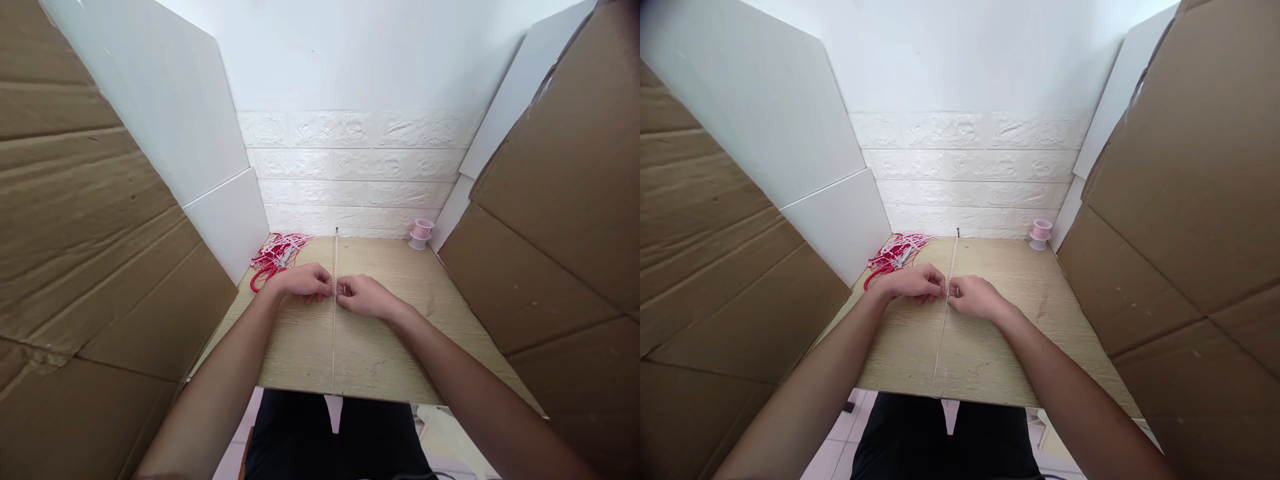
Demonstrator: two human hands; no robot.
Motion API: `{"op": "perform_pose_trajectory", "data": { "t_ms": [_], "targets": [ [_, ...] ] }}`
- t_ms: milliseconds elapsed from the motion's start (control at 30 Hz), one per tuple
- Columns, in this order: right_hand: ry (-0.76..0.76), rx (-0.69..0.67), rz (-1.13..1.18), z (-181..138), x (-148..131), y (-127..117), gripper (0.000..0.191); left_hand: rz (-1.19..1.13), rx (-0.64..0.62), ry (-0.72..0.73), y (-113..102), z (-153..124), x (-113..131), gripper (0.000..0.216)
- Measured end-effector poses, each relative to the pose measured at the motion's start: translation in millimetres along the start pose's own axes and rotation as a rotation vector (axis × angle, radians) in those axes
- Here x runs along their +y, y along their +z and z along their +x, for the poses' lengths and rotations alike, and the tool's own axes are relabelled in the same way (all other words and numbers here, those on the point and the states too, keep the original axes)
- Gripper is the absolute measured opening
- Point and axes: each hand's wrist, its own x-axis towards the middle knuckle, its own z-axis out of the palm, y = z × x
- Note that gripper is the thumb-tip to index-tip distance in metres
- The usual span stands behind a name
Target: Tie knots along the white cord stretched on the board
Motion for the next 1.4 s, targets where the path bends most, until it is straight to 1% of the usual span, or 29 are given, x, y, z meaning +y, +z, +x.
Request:
{"op": "perform_pose_trajectory", "data": {
  "t_ms": [100,300,433,633,1000,1200,1400],
  "targets": [
    [-0.018,-0.005,-0.027,0.4,0.3,0.7,0.013,0.008,-0.003,0.01,0.7,0.4,0.1,0.02],
    [0.002,0.001,-0.062,2.3,1.4,2.6,0.016,0.017,0.008,0.047,1.4,5.6,-5.0,0.02],
    [0.031,0.001,-0.081,2.3,0.7,2.7,0.017,0.025,0.021,0.018,2.6,6.5,-3.4,0.017],
    [0.033,0.005,-0.085,2.4,0.8,2.8,0.018,0.031,0.054,-0.008,5.1,4.9,2.7,0.014],
    [0.054,0.018,-0.057,5.0,1.4,3.4,0.019,0.04,0.087,-0.004,4.8,4.9,1.9,0.013],
    [0.067,0.029,-0.069,5.3,1.3,4.4,0.019,0.047,0.092,-0.015,5.1,4.1,2.2,0.012],
    [0.029,0.02,-0.045,4.4,4.7,3.5,0.018,0.014,0.042,-0.023,2.3,2.0,0.8,0.014]
  ]
}}
